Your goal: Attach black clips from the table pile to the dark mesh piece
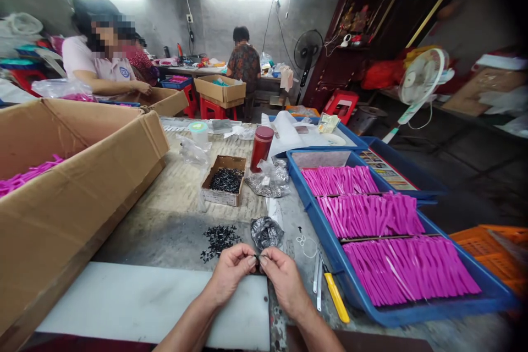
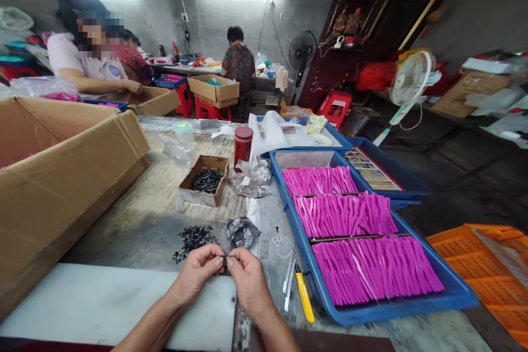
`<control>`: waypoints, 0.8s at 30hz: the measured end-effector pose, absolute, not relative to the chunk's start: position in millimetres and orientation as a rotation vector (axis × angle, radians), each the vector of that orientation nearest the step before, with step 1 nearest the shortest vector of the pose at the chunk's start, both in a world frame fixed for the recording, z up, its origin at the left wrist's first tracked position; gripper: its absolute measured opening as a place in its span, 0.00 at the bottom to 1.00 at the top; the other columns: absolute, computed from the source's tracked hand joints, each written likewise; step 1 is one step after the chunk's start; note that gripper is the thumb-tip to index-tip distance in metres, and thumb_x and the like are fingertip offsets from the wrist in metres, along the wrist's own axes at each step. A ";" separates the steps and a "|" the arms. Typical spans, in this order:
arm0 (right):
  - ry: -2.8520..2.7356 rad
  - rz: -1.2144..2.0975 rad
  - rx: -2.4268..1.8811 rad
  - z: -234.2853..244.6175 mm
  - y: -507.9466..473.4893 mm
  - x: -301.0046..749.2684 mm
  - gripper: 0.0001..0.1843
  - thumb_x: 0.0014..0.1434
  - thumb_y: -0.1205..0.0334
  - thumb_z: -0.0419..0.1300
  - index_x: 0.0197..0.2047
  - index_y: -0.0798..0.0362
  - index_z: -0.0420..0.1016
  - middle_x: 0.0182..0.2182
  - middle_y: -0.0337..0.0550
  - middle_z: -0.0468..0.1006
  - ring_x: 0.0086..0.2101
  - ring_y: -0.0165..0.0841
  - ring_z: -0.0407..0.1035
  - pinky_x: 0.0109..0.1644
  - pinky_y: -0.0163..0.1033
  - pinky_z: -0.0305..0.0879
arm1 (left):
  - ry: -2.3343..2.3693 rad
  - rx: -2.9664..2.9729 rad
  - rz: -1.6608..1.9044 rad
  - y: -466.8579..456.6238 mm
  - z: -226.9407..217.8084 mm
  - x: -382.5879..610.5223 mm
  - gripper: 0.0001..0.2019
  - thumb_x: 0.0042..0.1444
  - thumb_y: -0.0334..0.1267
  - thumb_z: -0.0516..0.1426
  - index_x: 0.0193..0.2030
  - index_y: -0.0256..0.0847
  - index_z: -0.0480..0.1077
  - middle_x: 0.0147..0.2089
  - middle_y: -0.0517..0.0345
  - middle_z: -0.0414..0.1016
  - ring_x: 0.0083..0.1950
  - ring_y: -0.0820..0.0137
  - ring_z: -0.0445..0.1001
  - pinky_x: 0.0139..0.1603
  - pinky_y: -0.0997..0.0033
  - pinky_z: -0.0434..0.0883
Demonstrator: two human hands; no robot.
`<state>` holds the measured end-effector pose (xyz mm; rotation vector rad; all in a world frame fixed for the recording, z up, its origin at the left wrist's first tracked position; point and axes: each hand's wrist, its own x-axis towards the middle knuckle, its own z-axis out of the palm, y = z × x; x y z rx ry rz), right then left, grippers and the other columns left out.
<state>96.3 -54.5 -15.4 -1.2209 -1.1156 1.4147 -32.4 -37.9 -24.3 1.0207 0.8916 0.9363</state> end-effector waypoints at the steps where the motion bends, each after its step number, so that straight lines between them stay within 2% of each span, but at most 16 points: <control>1: -1.117 1.418 -1.222 -15.2 -54.4 96.6 0.08 0.47 0.61 0.53 0.21 0.55 0.60 0.18 0.33 0.58 0.21 0.26 0.52 0.25 0.31 0.51 | 0.892 1.023 0.939 -37.9 -24.8 -32.4 0.09 0.43 0.40 0.57 0.24 0.35 0.65 0.20 0.63 0.63 0.24 0.76 0.60 0.27 0.78 0.59; 24: -1.099 1.438 -1.195 -17.2 -55.2 96.8 0.08 0.47 0.61 0.54 0.21 0.55 0.61 0.18 0.33 0.59 0.22 0.26 0.53 0.25 0.31 0.51 | 0.886 1.048 0.936 -37.6 -24.3 -32.3 0.09 0.43 0.39 0.57 0.24 0.35 0.65 0.20 0.63 0.62 0.24 0.77 0.60 0.27 0.78 0.58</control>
